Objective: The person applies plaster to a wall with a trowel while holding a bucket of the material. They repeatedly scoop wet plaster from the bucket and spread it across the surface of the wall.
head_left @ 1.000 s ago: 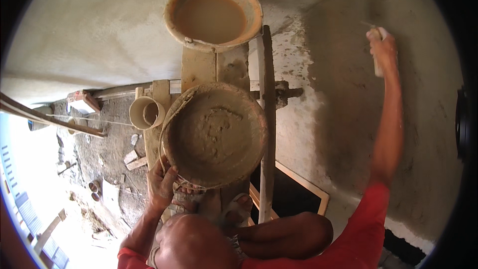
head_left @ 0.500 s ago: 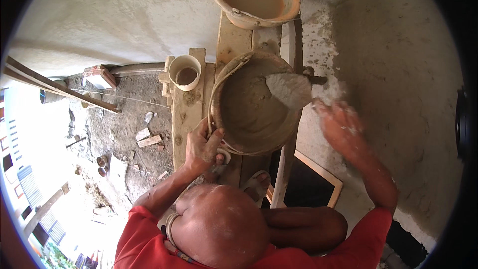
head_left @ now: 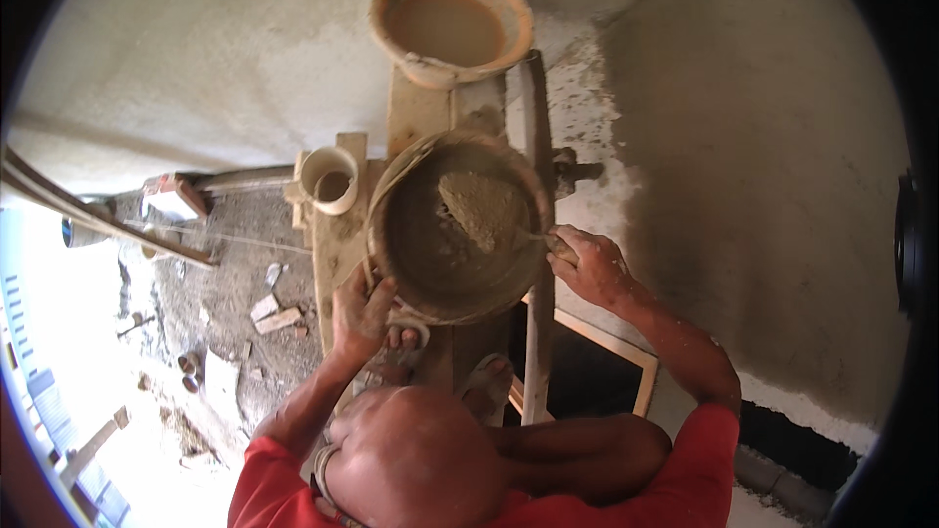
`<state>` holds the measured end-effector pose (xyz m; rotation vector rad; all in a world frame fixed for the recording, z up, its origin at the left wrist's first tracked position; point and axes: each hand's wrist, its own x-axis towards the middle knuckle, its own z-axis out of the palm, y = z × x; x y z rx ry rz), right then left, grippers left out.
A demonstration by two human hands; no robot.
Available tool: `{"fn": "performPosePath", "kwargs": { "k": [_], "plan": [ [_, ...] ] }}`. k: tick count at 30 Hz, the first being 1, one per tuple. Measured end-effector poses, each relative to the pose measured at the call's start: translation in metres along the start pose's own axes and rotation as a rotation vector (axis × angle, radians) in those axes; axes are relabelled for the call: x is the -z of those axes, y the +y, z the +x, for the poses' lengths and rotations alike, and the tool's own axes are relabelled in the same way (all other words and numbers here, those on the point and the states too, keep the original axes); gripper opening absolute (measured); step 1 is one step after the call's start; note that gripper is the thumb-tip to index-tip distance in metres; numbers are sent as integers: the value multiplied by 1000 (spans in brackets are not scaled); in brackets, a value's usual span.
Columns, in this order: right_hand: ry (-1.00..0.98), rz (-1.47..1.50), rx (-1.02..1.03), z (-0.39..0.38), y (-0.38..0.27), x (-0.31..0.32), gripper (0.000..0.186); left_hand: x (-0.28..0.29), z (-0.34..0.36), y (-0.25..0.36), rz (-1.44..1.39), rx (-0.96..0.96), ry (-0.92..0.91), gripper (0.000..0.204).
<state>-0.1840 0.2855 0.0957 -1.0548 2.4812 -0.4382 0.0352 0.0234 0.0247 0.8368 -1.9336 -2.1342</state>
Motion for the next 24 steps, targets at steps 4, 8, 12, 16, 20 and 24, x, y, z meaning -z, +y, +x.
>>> {"fn": "performPosePath", "kwargs": {
  "k": [4,8,12,16,20,24],
  "plan": [
    [88,68,-104,15,-29,66,38,1,4,11,-43,60,-6,25],
    [253,93,51,37,-41,134,40,-3,6,8,-55,66,3,27],
    [74,434,-91,71,-40,186,46,1,3,11,-48,110,7,31],
    [-44,746,-270,125,40,195,50,9,3,10,-29,118,3,32],
    [732,18,-573,159,194,241,54,-1,12,18,0,133,-21,39],
    [680,-112,-641,122,157,299,57,0,3,15,19,176,9,35]
  ]
}}
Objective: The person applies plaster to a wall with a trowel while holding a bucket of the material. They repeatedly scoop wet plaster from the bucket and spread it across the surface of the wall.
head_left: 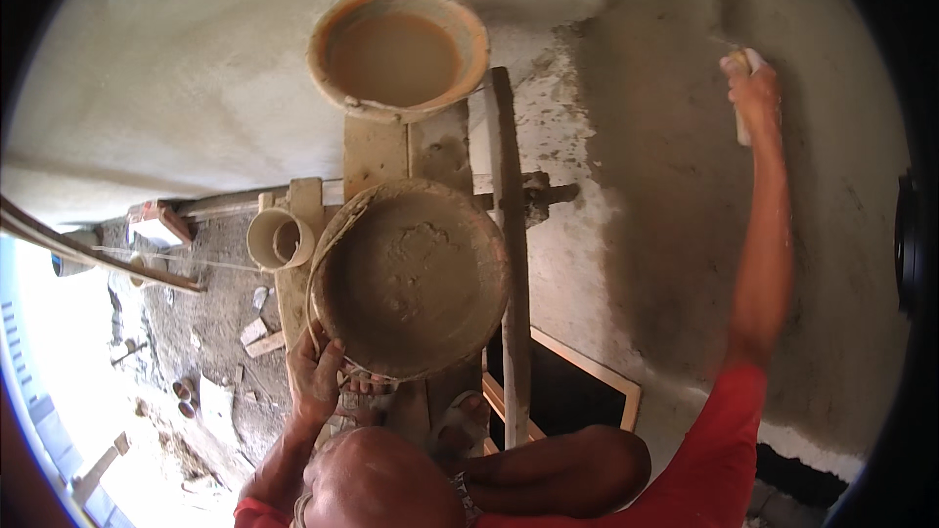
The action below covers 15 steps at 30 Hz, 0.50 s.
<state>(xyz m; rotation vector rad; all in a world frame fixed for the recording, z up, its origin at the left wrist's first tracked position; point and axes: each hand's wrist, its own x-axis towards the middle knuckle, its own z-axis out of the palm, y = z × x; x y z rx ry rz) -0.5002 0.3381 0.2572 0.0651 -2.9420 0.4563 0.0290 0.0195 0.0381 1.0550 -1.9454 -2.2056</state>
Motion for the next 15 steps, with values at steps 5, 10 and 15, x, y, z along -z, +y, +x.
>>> {"fn": "performPosePath", "kwargs": {
  "k": [5,10,15],
  "plan": [
    [-488,143,45,-156,-55,-6,51,-2,-6,-1,-96,-34,39,31],
    [-518,-236,722,-279,-67,-29,37,-5,1,-2,108,-148,11,27],
    [-507,-550,858,-314,-56,-71,29,-20,1,-5,-12,-131,35,22]
  ]
}}
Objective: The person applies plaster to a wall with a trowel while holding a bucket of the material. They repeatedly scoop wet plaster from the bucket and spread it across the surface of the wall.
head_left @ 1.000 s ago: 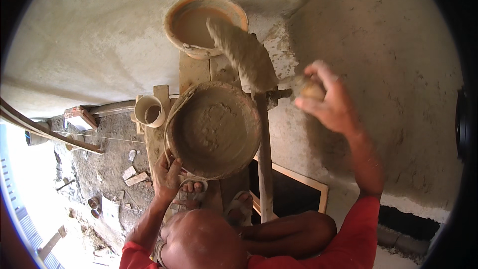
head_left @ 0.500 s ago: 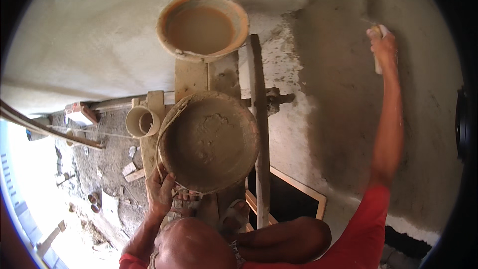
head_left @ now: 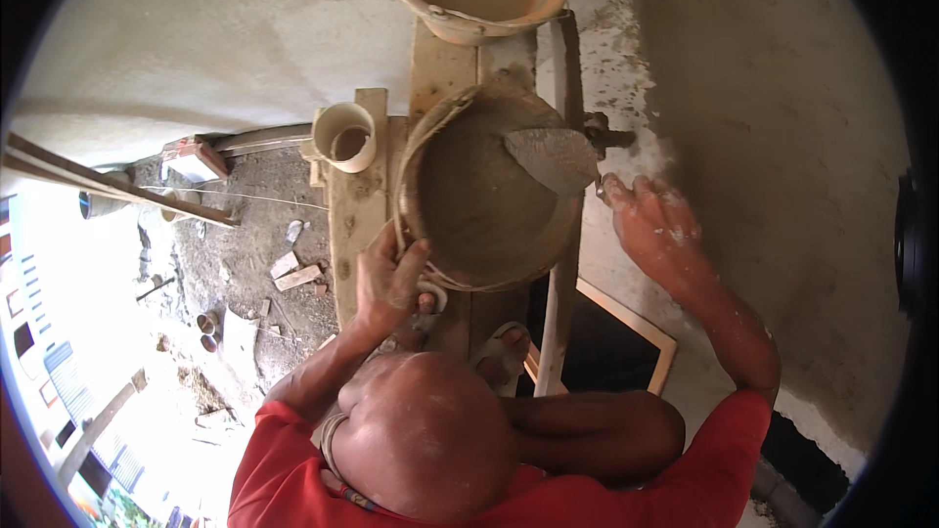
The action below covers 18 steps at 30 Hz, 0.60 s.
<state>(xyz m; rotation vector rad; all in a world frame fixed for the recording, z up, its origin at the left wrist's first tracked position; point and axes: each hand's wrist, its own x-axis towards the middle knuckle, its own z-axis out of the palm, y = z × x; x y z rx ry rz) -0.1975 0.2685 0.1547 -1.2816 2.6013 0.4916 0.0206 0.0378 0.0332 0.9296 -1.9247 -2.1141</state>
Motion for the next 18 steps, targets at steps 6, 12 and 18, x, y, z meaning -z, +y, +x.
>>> {"fn": "performPosePath", "kwargs": {
  "k": [6,12,18],
  "plan": [
    [-302,532,42,16,-39,-36,38,-3,-5,19,43,-36,-5,22],
    [-148,712,-29,-7,-32,-58,37,2,-7,9,2,17,10,21],
    [41,657,3,-8,-21,-68,38,13,1,-2,0,-48,-37,24]
  ]
}}
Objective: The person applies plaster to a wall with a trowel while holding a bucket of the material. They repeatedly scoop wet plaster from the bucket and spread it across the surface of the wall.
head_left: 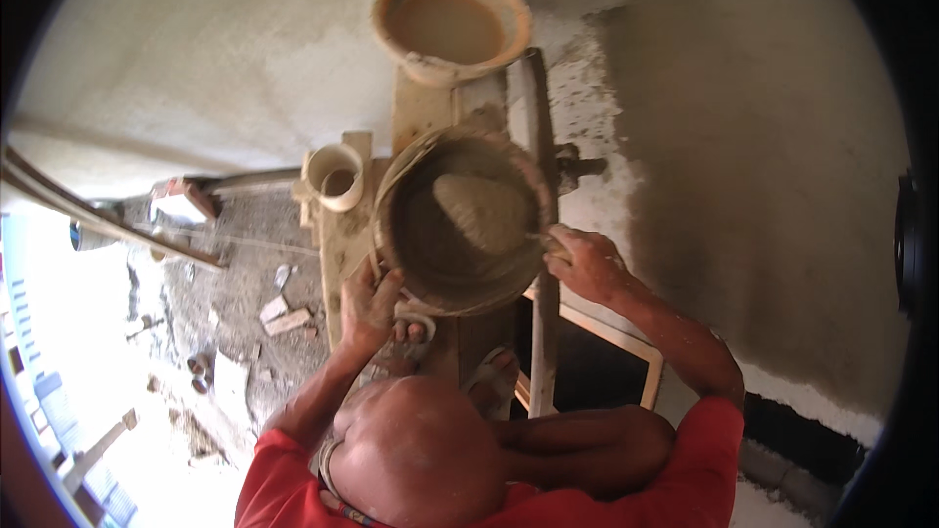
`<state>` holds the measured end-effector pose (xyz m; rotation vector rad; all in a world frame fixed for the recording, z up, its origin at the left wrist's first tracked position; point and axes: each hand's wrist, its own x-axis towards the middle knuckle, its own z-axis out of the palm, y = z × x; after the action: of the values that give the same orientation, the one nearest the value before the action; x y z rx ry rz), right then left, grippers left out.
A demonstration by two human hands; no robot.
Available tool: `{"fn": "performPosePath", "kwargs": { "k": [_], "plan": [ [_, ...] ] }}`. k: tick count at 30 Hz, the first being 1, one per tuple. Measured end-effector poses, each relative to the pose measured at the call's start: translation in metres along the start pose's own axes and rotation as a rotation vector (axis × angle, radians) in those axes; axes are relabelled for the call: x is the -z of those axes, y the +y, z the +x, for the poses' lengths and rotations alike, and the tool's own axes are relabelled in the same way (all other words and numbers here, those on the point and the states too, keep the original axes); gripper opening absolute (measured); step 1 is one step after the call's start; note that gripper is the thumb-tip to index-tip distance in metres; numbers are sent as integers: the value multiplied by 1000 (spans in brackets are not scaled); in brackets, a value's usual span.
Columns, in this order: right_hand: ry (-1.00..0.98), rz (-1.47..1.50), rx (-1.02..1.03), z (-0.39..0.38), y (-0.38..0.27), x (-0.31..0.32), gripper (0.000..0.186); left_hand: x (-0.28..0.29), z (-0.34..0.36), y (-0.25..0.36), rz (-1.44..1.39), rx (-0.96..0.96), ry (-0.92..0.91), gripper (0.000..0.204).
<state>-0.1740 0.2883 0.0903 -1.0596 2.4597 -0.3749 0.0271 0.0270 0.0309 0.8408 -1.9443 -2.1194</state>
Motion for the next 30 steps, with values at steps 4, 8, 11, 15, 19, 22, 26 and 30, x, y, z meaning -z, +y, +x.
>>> {"fn": "performPosePath", "kwargs": {
  "k": [4,8,11,15,19,22,26,30],
  "plan": [
    [-23,-27,-5,9,-17,51,40,14,0,-2,-11,12,-39,31],
    [126,60,-15,17,-57,127,40,12,2,-5,-44,42,-43,37],
    [100,117,-15,23,-82,194,41,9,1,4,-43,68,-47,38],
    [142,176,224,37,-86,259,42,13,-3,2,-80,71,-10,29],
    [95,715,-140,66,-30,291,48,20,-5,3,-76,74,-21,31],
    [620,-41,-614,96,82,336,41,11,2,4,-139,97,-87,31],
    [1071,-11,-528,57,110,428,55,9,4,9,-124,118,-88,30],
    [743,75,-513,42,26,330,66,15,-5,9,-103,112,-22,28]
  ]
}}
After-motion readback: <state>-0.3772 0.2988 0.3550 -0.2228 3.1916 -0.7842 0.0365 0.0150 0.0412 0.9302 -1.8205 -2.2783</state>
